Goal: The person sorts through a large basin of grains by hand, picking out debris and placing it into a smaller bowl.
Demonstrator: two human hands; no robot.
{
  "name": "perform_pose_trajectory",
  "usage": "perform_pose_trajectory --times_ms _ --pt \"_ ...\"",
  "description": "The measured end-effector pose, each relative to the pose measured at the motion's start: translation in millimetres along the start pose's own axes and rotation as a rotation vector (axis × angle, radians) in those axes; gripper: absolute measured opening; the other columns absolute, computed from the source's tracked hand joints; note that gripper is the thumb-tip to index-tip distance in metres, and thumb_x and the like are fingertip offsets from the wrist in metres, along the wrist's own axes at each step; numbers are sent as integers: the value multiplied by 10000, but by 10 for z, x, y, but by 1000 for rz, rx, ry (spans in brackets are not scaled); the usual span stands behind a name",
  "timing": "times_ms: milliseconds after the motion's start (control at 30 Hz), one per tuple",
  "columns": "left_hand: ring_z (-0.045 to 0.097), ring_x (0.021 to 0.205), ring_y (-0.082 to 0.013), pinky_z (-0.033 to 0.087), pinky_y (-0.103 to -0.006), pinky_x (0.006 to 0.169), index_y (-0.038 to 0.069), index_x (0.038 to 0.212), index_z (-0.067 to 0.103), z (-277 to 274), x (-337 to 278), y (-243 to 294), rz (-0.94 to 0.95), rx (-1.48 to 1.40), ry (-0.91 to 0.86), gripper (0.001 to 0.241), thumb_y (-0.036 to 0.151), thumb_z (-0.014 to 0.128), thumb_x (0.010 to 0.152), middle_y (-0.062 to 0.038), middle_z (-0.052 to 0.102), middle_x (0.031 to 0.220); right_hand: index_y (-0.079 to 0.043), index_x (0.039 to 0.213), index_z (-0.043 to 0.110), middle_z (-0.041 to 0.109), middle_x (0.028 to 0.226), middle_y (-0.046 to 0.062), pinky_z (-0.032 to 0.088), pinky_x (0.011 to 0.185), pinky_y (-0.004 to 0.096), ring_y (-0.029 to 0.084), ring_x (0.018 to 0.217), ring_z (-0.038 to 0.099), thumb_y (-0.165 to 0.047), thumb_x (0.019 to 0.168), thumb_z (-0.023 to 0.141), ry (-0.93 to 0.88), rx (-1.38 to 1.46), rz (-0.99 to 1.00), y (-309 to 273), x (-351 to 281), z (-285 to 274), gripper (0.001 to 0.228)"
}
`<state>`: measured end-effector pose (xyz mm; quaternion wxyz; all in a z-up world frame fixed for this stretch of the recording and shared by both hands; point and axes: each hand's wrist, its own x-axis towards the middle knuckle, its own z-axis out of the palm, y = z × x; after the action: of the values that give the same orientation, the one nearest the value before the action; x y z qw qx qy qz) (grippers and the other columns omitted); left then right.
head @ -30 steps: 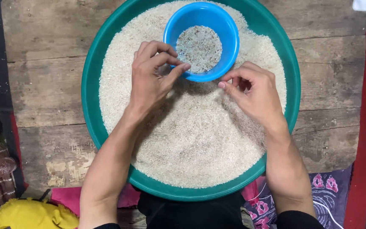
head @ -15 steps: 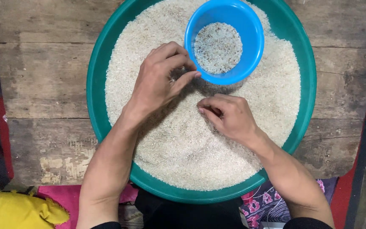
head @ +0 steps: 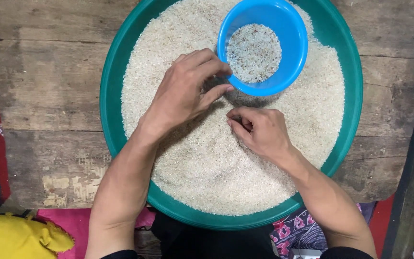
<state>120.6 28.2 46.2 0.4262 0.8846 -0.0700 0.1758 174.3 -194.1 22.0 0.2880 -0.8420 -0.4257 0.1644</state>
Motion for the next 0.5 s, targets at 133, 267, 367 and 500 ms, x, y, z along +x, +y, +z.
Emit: perform_pose_trajectory --times_ms 133,267,367,500 --pt "604 746 -198 516 -352 732 -5 1041 730 -7 4 3 11 5 -4 263 115 874 856 -83 615 905 -122 938 806 625 534 -22 404 446 293 133 404 485 -116 827 778 -2 -13 -4 9 0 12 115" --pt "604 769 -189 524 -345 739 9 1049 735 16 -9 -25 0 22 -18 263 127 874 861 -76 616 908 -114 939 799 644 540 -6 408 431 294 136 390 484 -111 833 755 -6 -3 -15 30 -8 25 115" --pt "601 765 -184 519 -345 750 12 1040 735 -5 -8 -13 -3 19 -27 246 130 866 869 -73 622 908 -112 944 790 681 581 -7 422 437 285 131 407 512 -103 842 752 11 19 -45 17 -14 6 109" --pt "591 634 -154 498 -269 560 8 947 741 -16 -25 -32 -22 -79 -74 163 109 845 871 -87 681 804 -14 1043 762 642 584 18 289 355 230 93 388 413 -66 936 744 158 209 -142 153 -76 -6 120"
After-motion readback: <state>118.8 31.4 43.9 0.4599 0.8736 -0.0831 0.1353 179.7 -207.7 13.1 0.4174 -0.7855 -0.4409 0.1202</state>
